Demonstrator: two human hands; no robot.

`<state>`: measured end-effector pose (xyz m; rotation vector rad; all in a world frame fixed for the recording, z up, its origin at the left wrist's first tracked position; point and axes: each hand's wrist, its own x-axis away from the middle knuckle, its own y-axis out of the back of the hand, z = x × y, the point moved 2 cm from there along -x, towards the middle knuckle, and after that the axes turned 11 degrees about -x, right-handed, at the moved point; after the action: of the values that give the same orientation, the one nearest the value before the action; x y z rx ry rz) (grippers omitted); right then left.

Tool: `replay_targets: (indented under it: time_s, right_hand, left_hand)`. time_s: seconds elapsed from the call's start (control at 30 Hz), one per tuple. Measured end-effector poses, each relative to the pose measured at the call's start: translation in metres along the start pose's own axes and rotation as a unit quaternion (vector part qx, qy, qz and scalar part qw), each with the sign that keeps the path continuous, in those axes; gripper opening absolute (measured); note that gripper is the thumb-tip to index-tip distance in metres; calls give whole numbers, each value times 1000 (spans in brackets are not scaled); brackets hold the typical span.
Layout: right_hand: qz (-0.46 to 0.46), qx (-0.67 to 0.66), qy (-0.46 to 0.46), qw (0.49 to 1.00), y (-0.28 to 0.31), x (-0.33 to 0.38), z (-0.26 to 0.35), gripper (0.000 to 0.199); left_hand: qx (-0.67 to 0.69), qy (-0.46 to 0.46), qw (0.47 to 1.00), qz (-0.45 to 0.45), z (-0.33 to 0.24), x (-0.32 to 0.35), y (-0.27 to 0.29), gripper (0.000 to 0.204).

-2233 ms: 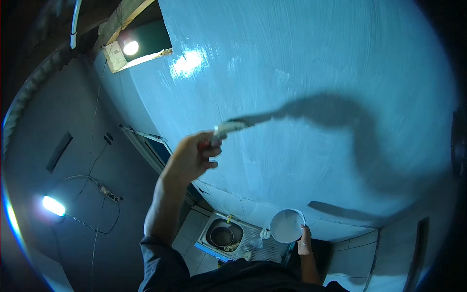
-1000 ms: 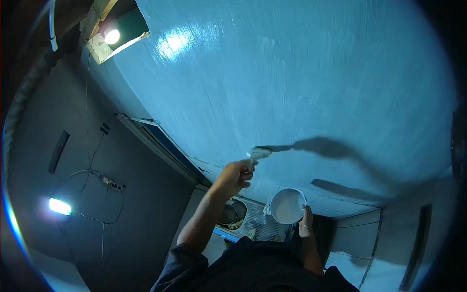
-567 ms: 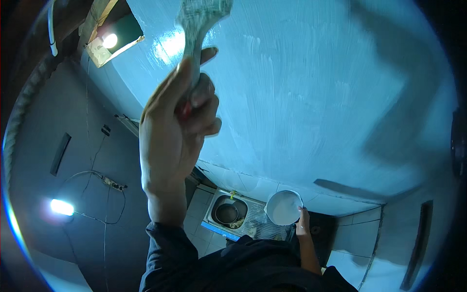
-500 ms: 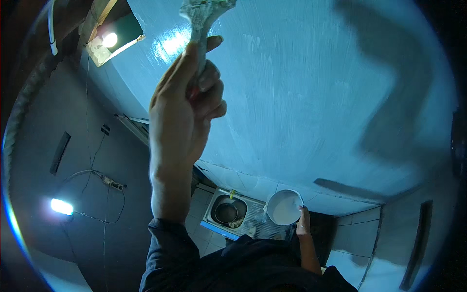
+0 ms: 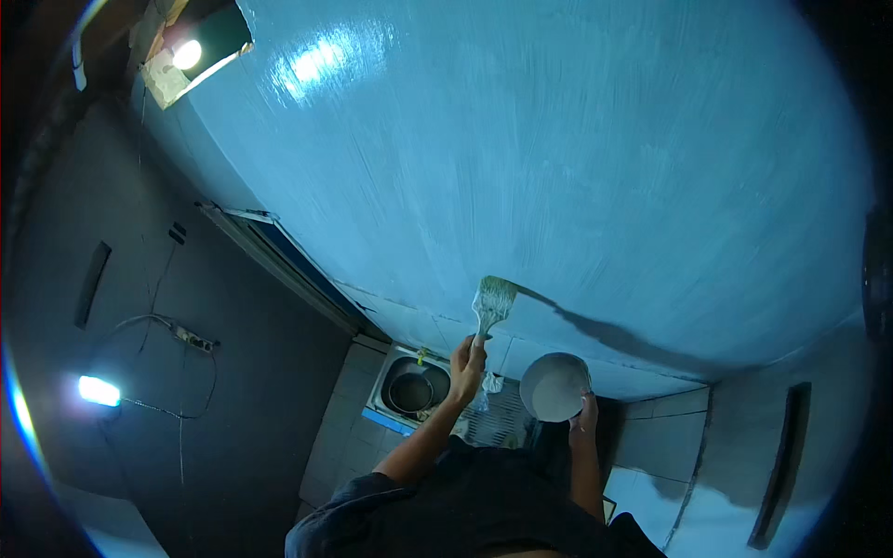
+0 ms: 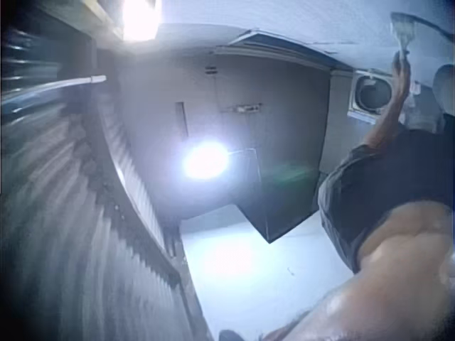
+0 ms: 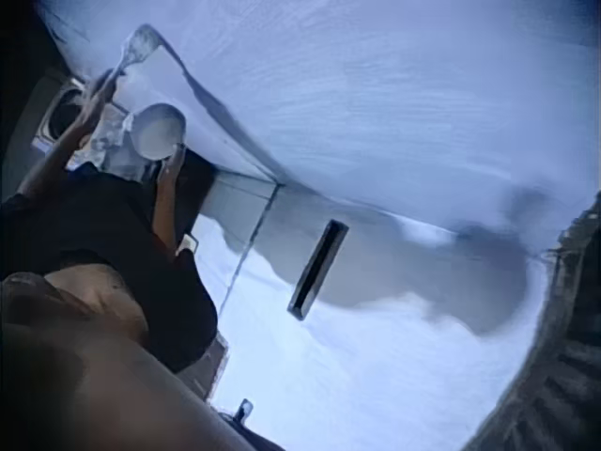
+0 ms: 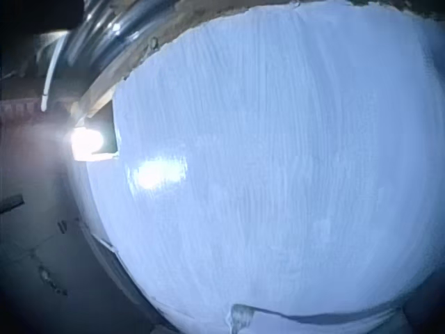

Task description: The person paints a wall with a paint brush, dipping the brush into a paint bucket and applying paint to the wall in strokes.

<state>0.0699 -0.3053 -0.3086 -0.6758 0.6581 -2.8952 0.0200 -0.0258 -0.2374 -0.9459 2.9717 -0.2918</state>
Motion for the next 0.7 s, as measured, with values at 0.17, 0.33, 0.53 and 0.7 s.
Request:
replay_targets:
  time_s: [0.17,0.33,0.53,0.7]
  right_hand:
    - [49,159,158,973,27,-14,-13,53]
    - [1,-22,-5,1000,12,-28,-14,48]
    - [-45,-20,-13,999,-25,-12,-13,34]
    - [-64,13,-23,998,-34,11,-13,56]
  left_hand:
    - [33,-42,997,-59,-9,1,17,32]
    - [4,-248,965,-86,-153,-59,40,37]
    - [-43,-271,957,-92,-156,-106,49,42]
    - [-48,-100,988,-109,16,-82,61,39]
